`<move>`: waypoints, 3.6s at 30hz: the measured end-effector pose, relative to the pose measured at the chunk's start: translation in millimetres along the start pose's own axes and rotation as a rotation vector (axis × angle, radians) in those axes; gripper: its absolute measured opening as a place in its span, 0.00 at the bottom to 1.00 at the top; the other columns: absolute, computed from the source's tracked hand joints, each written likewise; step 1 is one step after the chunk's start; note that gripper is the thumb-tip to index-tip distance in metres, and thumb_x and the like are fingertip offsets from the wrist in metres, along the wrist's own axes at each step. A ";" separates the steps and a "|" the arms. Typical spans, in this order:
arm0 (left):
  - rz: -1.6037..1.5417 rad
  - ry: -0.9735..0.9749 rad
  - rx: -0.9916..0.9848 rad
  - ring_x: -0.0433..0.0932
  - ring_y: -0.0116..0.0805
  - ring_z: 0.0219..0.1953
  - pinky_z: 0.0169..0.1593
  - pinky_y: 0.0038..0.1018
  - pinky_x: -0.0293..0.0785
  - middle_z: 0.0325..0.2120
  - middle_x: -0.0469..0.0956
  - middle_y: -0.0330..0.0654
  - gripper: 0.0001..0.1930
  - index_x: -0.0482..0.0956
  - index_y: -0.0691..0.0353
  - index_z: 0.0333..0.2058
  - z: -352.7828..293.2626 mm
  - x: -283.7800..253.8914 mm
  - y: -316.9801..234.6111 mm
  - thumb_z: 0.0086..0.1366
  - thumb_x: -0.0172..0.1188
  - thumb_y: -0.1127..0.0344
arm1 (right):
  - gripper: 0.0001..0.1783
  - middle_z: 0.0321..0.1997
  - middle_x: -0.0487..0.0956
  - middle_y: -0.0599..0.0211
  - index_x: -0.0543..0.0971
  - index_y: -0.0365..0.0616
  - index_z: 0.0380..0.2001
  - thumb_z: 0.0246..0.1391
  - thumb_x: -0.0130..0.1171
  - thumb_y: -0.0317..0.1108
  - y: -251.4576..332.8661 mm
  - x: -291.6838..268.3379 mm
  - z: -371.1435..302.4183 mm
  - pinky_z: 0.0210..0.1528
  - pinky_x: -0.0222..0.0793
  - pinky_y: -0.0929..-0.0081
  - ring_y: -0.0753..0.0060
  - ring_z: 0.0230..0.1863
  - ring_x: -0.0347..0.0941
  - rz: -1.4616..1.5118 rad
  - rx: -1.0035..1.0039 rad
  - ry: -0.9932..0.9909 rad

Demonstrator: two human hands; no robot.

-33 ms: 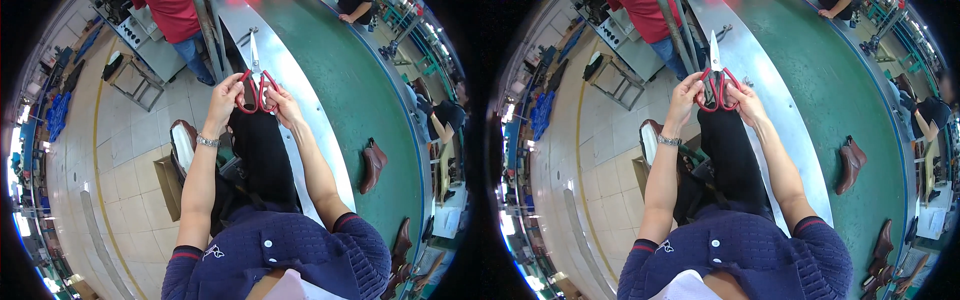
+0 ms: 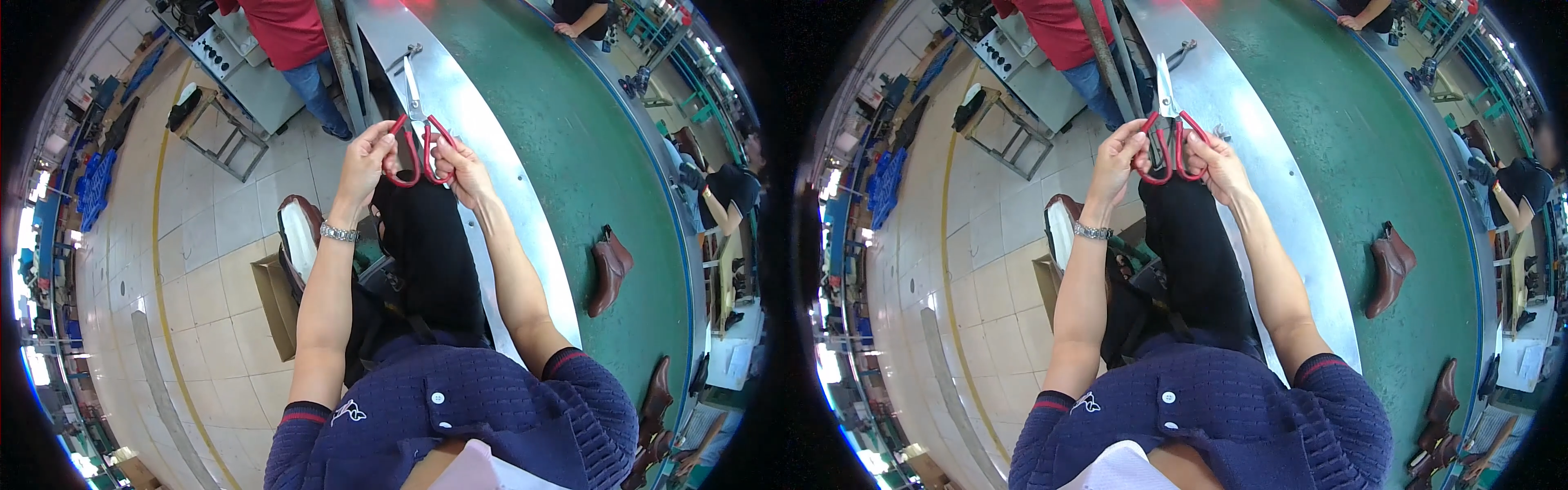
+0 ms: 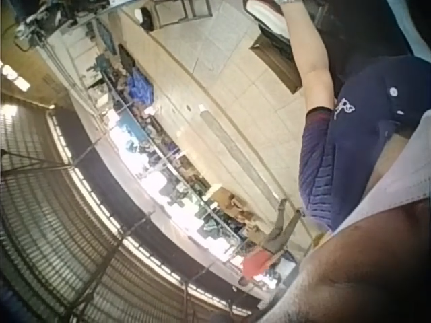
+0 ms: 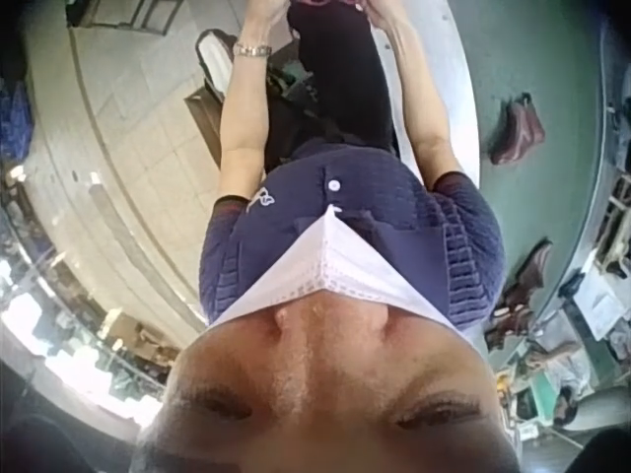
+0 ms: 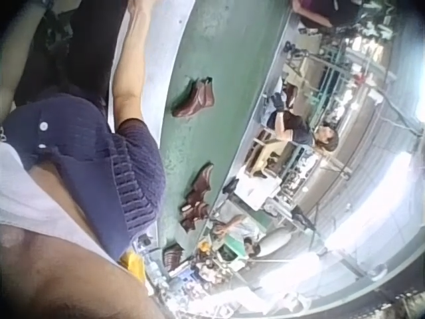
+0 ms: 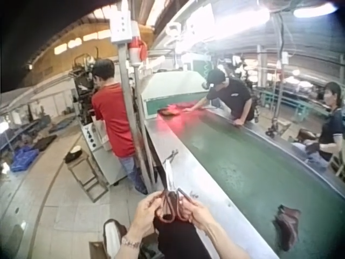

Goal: Manually assembling or finishing shoe components by preparing soles and uppers.

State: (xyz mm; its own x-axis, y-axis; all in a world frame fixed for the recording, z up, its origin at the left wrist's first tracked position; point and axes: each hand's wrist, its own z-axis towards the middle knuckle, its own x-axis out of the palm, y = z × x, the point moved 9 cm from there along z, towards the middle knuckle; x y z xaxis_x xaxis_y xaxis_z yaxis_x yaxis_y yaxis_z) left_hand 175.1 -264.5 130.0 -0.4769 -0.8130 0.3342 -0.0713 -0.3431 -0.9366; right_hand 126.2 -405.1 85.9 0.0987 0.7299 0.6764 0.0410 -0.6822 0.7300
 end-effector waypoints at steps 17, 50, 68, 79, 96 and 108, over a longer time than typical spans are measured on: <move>0.976 -0.090 0.092 0.65 0.26 0.17 0.24 0.27 0.62 0.16 0.72 0.44 0.16 0.78 0.68 0.32 -56.1 -13.9 -0.4 0.66 0.55 0.57 | 0.13 0.13 0.59 0.87 0.80 0.47 0.27 0.60 0.57 0.44 -17.4 -60.8 -27.7 0.16 0.38 0.85 0.92 0.13 0.47 -0.381 0.065 -0.205; 1.153 -0.226 0.520 0.70 0.52 0.53 0.55 0.37 0.66 0.50 0.71 0.58 0.23 0.72 0.69 0.53 -42.1 26.1 -67.9 0.66 0.55 0.57 | 0.22 0.44 0.79 0.49 0.71 0.42 0.50 0.64 0.48 0.49 0.1 -49.8 2.1 0.39 0.78 0.72 0.66 0.36 0.78 0.278 0.070 -0.054; -0.282 -0.340 -0.690 0.71 0.36 0.54 0.56 0.39 0.70 0.56 0.67 0.43 0.44 0.49 0.55 0.66 -175.8 -168.3 65.2 0.58 0.66 0.51 | 0.18 0.49 0.76 0.51 0.77 0.38 0.47 0.57 0.57 0.37 45.5 -111.0 -30.7 0.55 0.65 0.64 0.55 0.51 0.73 -1.593 -0.295 -0.532; 0.071 -0.327 -0.216 0.52 0.35 0.67 0.67 0.33 0.52 0.67 0.49 0.46 0.56 0.35 0.60 0.69 -185.8 -131.7 -25.9 0.52 0.70 0.71 | 0.35 0.53 0.75 0.48 0.68 0.39 0.58 0.48 0.67 0.41 -94.4 215.1 -29.0 0.50 0.73 0.66 0.51 0.50 0.75 -1.189 -0.104 0.597; 0.478 -0.281 0.012 0.50 0.35 0.68 0.67 0.32 0.55 0.69 0.41 0.44 0.66 0.21 0.53 0.67 -224.4 -178.9 -24.8 0.48 0.73 0.73 | 0.39 0.64 0.66 0.55 0.65 0.44 0.62 0.44 0.67 0.30 -133.9 225.3 -52.8 0.62 0.63 0.66 0.55 0.63 0.65 -1.000 -0.213 0.863; -0.137 -0.349 0.114 0.62 0.39 0.61 0.63 0.33 0.55 0.59 0.60 0.47 0.61 0.29 0.48 0.69 -196.9 -195.3 -49.6 0.52 0.72 0.52 | 0.40 0.58 0.72 0.54 0.64 0.47 0.63 0.43 0.60 0.19 -120.2 217.1 -27.8 0.55 0.71 0.66 0.57 0.57 0.71 -1.024 0.010 0.868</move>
State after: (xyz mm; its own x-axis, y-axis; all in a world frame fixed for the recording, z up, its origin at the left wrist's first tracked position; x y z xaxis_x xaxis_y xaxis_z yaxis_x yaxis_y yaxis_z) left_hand 99.2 3.9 90.3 -0.1416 -0.8607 0.4891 -0.0067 -0.4932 -0.8699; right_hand 115.0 -163.4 147.8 -0.6382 0.6981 -0.3245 -0.2759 0.1860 0.9430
